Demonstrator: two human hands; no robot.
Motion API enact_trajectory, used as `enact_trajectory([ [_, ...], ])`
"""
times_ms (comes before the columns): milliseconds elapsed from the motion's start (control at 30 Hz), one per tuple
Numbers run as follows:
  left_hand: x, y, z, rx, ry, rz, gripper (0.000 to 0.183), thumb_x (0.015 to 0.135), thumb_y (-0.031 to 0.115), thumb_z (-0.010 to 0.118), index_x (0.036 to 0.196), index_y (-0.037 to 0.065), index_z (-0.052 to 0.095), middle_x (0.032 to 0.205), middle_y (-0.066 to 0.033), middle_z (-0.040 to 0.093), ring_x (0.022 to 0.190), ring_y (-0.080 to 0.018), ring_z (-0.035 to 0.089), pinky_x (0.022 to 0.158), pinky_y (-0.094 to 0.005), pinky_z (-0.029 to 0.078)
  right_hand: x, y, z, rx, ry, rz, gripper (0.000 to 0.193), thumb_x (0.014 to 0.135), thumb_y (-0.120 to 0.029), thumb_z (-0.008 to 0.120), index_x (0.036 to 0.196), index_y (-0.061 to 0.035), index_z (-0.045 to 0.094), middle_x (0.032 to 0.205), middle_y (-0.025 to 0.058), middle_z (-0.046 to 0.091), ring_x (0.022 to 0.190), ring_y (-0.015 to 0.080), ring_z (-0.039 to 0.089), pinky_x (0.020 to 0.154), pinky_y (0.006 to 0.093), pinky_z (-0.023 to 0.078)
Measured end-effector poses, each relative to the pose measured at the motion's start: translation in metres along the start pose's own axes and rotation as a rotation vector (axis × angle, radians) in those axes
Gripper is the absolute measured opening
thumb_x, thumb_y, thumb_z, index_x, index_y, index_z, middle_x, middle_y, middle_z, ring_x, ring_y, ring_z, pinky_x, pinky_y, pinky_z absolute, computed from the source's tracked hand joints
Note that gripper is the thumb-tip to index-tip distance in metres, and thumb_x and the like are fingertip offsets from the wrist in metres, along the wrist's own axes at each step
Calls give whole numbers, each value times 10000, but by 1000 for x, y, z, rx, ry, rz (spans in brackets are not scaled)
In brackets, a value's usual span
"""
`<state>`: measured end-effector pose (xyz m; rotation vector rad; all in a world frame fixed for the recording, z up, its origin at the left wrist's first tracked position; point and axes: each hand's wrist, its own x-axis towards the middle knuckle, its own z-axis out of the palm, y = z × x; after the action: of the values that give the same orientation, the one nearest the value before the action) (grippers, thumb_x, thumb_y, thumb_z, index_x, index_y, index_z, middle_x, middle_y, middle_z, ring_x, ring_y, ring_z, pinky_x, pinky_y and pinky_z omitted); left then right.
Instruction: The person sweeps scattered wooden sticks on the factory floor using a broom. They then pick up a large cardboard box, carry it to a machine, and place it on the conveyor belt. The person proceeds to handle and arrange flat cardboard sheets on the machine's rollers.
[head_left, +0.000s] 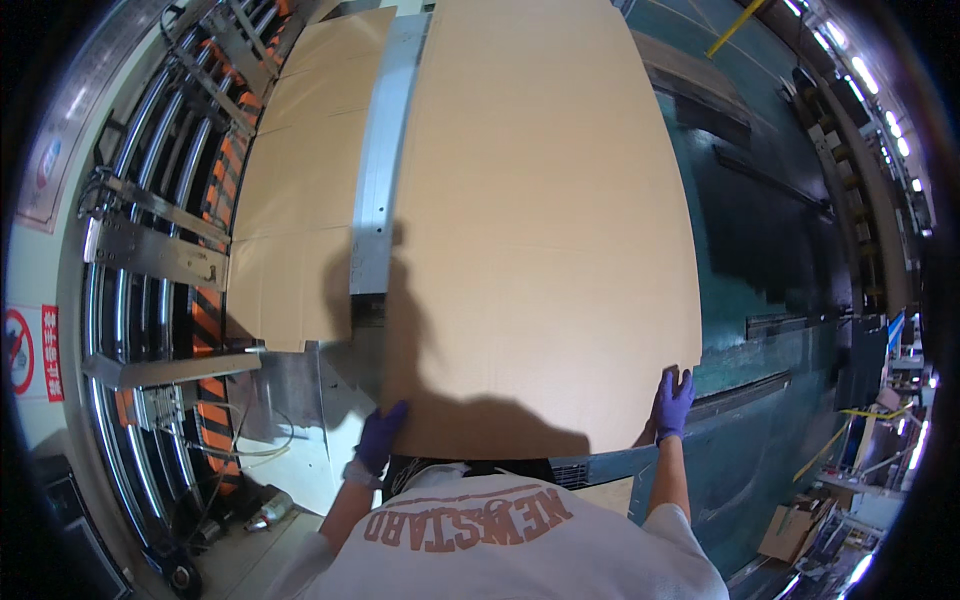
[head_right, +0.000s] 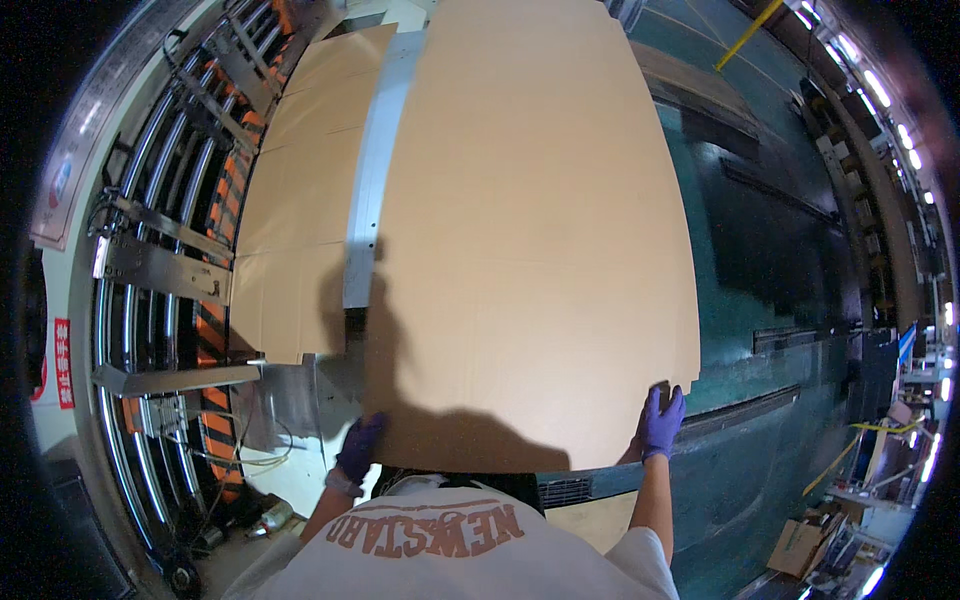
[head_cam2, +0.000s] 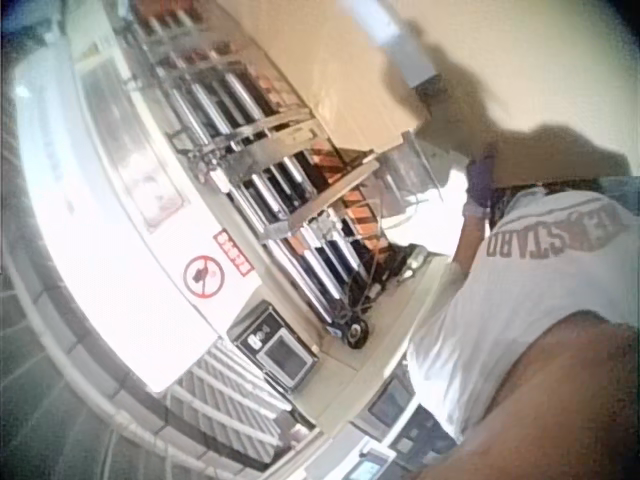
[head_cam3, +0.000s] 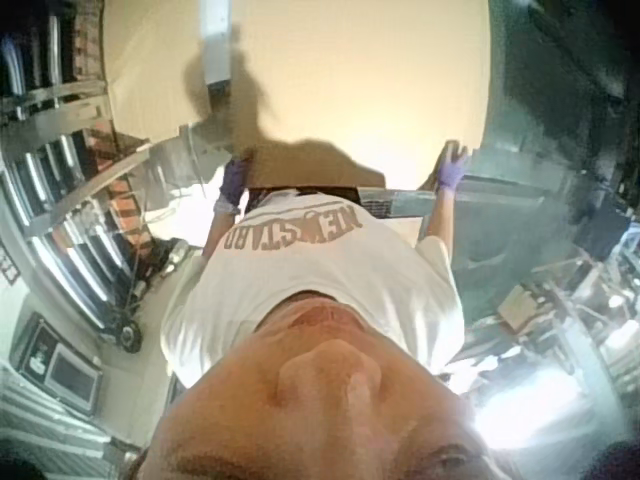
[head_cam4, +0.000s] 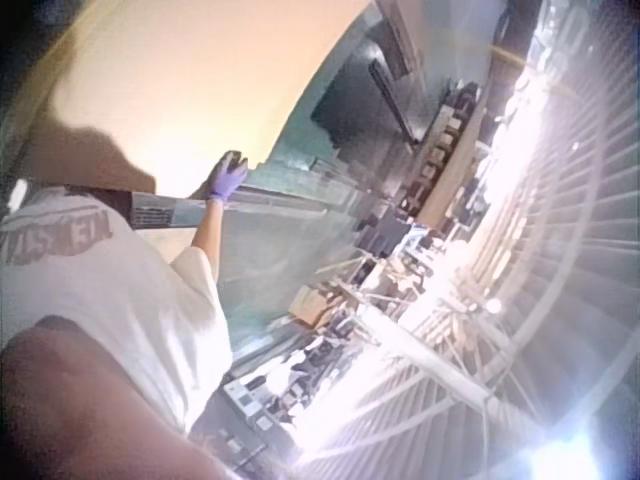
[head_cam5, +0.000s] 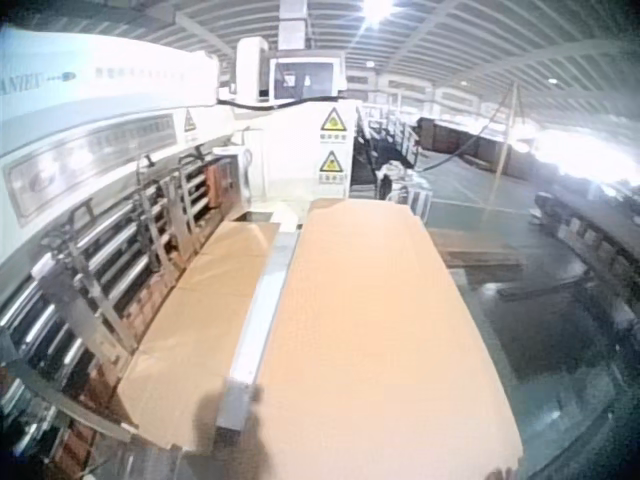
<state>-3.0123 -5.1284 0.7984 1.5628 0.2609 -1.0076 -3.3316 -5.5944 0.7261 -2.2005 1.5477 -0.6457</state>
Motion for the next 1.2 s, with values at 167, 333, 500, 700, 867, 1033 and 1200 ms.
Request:
enact_trajectory([
  [167, -24, 82, -71, 197, 33, 202, 423, 912, 297, 532, 1141, -58, 541, 1048, -137, 614, 961, -194, 582, 835, -326, 467, -35, -113, -14, 977, -1000, 672, 527, 937, -387, 459, 1300, -6, 428, 1262, 98, 510, 1151, 192, 488, 988, 336, 383],
  [333, 5, 66, -135, 287, 136, 317, 505, 898, 385, 531, 1185, -31, 526, 1068, -75, 597, 973, -158, 558, 864, -279, 435, -70, -179, 27, 666, -841, 441, 596, 901, -478, 483, 1194, 39, 518, 1160, 66, 554, 1075, 170, 502, 974, 324, 368],
  [500, 16, 18, -146, -57, 135, 164, 536, 902, 418, 517, 1195, -30, 516, 1097, -78, 582, 976, -137, 538, 877, -266, 421, -32, -207, 47, 449, -968, 400, 544, 901, -477, 484, 1126, 10, 574, 1038, 47, 609, 992, 148, 550, 908, 311, 428],
  [700, 75, 3, -254, 883, 338, 701, 407, 954, 282, 446, 1215, -24, 507, 1131, -82, 576, 1030, -134, 533, 901, -281, 422, 15, -313, 143, 783, -1152, 377, 508, 900, -454, 498, 1093, 7, 590, 1002, 91, 640, 969, 186, 597, 841, 323, 488],
  [867, 54, 85, -289, -597, -45, 649, 483, 955, 358, 386, 1266, -6, 455, 1243, -128, 522, 1110, -224, 518, 961, -325, 395, -23, -421, 199, 950, -1259, 461, 534, 904, -450, 489, 1167, 11, 548, 1082, 115, 619, 961, 206, 611, 821, 328, 509],
  [1033, 111, -15, -197, -907, -94, 506, 692, 896, 558, 354, 1330, 20, 386, 1351, -170, 405, 1223, -308, 398, 1064, -455, 266, -87, -488, 287, 859, -1460, 371, 505, 913, -418, 492, 1187, 6, 510, 1112, 114, 592, 1018, 214, 574, 880, 337, 471],
  [1200, 156, 28, -181, -1392, -19, 278, 545, 877, 415, 538, 1292, 81, 426, 1261, -120, 485, 1168, -292, 454, 979, -468, 382, -199, -485, 398, 1092, -1478, 554, 459, 898, -418, 524, 1133, -25, 552, 980, 94, 628, 834, 194, 611, 764, 321, 501],
])
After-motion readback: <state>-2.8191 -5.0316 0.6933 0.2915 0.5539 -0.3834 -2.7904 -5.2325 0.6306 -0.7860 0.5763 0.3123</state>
